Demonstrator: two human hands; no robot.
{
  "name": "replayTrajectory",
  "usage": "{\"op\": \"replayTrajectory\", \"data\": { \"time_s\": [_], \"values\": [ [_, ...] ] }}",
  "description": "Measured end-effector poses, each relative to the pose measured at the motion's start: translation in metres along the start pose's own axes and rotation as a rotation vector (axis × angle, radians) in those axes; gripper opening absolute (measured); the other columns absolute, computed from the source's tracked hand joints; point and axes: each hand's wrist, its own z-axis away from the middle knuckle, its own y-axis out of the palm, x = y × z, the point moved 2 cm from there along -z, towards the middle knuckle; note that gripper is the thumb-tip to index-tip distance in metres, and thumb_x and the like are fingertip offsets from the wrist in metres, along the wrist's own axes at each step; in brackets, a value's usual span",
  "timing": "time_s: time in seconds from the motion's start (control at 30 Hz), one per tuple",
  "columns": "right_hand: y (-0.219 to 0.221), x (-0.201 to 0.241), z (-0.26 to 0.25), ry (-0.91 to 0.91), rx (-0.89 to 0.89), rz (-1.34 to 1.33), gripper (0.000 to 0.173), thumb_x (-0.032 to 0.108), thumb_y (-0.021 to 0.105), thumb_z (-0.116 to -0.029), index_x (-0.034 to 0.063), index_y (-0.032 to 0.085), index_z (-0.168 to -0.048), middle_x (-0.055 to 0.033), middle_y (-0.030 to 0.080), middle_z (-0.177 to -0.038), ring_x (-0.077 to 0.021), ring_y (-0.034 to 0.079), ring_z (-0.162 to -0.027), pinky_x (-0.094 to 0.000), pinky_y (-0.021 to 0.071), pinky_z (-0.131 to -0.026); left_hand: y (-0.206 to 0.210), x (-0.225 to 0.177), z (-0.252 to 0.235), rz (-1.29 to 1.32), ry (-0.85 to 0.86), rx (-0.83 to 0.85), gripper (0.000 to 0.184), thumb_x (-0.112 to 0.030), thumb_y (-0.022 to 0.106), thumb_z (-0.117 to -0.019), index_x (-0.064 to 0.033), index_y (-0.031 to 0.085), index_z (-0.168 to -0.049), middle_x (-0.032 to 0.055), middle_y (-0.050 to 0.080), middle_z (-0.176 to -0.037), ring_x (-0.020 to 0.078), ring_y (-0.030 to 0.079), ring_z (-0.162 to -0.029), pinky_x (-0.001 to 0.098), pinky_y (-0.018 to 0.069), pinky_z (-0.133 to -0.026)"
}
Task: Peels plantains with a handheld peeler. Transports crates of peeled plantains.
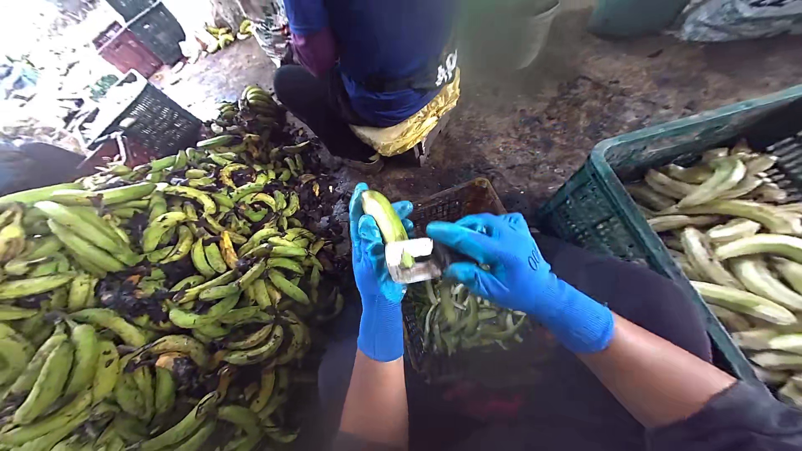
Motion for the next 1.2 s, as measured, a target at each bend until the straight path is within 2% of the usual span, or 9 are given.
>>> {"op": "replayTrajectory", "data": {
  "time_s": [0.17,0.23,0.4,0.5,0.6,0.7,0.8,0.97,1.2],
  "values": [
    [-0.019,-0.031,-0.022,-0.001,-0.17,0.166,0.05,0.057,0.046,-0.1021,0.0257,0.068,-0.134,-0.0145,0.07,-0.115,-0.0306,0.067,-0.099,-0.0566,0.0465,-0.082,0.005,0.009,0.015,-0.085,-0.417,0.225,0.057,-0.045,0.068,-0.0947,-0.0179,0.051,-0.143,0.0106,0.072,-0.106,0.0185,0.072,-0.084,0.0318,0.0615,-0.072],
    [-0.026,-0.042,-0.03,0.113,-0.213,0.222,0.054,0.057,0.043,-0.1036,0.024,0.065,-0.14,-0.0174,0.068,-0.118,-0.0329,0.066,-0.101,-0.0573,0.0453,-0.084,0.004,0.018,0.014,-0.095,-0.546,0.372,0.066,-0.05,0.061,-0.098,-0.02,0.042,-0.154,0.0155,0.07,-0.114,0.0213,0.071,-0.089,0.0333,0.061,-0.076],
    [-0.01,-0.009,-0.002,0.062,-0.149,0.173,0.055,0.059,0.046,-0.1005,0.0261,0.064,-0.14,-0.012,0.071,-0.114,-0.0269,0.067,-0.098,-0.0541,0.0471,-0.081,0.006,0.022,-0.003,0.119,-0.083,0.027,0.043,-0.025,0.05,-0.1046,-0.0188,0.045,-0.147,0.0117,0.065,-0.127,0.0255,0.069,-0.105,0.0407,0.0601,-0.086],
    [-0.009,0.0,0.007,-0.046,-0.142,0.162,0.051,0.059,0.044,-0.1017,0.0278,0.067,-0.136,-0.0102,0.073,-0.111,-0.0243,0.068,-0.097,-0.0502,0.0463,-0.081,0.023,0.012,-0.004,0.148,0.13,-0.087,0.046,-0.032,0.059,-0.1024,-0.0209,0.042,-0.144,0.0121,0.064,-0.127,0.0283,0.069,-0.107,0.0432,0.06,-0.089],
    [-0.022,-0.026,-0.014,-0.029,-0.113,0.166,0.052,0.057,0.043,-0.1017,0.0264,0.067,-0.136,-0.0135,0.071,-0.115,-0.029,0.067,-0.098,-0.0555,0.0456,-0.082,0.022,0.008,0.002,-0.052,-0.131,0.165,0.059,-0.036,0.071,-0.0927,-0.0243,0.047,-0.145,0.0028,0.067,-0.122,0.0148,0.069,-0.099,0.0322,0.0605,-0.081],
    [-0.031,-0.055,-0.034,0.126,-0.089,0.19,0.058,0.064,0.038,-0.1022,0.0265,0.068,-0.136,-0.0162,0.071,-0.115,-0.0337,0.067,-0.1,-0.0593,0.0462,-0.082,0.01,0.011,-0.003,-0.183,-0.446,0.354,0.064,-0.041,0.066,-0.0969,-0.0181,0.043,-0.152,0.0127,0.067,-0.121,0.0213,0.07,-0.097,0.0371,0.0606,-0.082],
    [-0.022,-0.043,-0.029,0.214,-0.124,0.172,0.059,0.063,0.038,-0.1022,0.0254,0.065,-0.139,-0.0152,0.07,-0.118,-0.0334,0.066,-0.103,-0.0583,0.0464,-0.083,0.007,0.015,-0.006,-0.157,-0.307,0.156,0.051,-0.031,0.049,-0.1053,-0.0116,0.038,-0.151,0.0159,0.068,-0.12,0.0241,0.072,-0.092,0.0367,0.0624,-0.076],
    [0.001,0.004,0.006,0.015,-0.225,0.162,0.051,0.057,0.052,-0.0991,0.0261,0.066,-0.137,-0.0123,0.071,-0.116,-0.0261,0.066,-0.102,-0.0507,0.0443,-0.087,0.028,0.013,-0.007,0.374,0.074,-0.264,0.026,-0.027,0.039,-0.11,-0.0132,0.053,-0.128,0.0089,0.064,-0.127,0.0248,0.065,-0.118,0.0413,0.054,-0.101],
    [-0.011,-0.009,-0.007,-0.005,-0.152,0.107,0.053,0.058,0.047,-0.1001,0.0241,0.068,-0.136,-0.0127,0.072,-0.117,-0.0269,0.067,-0.104,-0.0522,0.0445,-0.086,0.03,0.014,0.005,-0.072,-0.054,0.019,0.041,-0.028,0.037,-0.1071,-0.0147,0.052,-0.143,0.0027,0.068,-0.123,0.0103,0.068,-0.103,0.0267,0.0585,-0.081]
  ]
}}
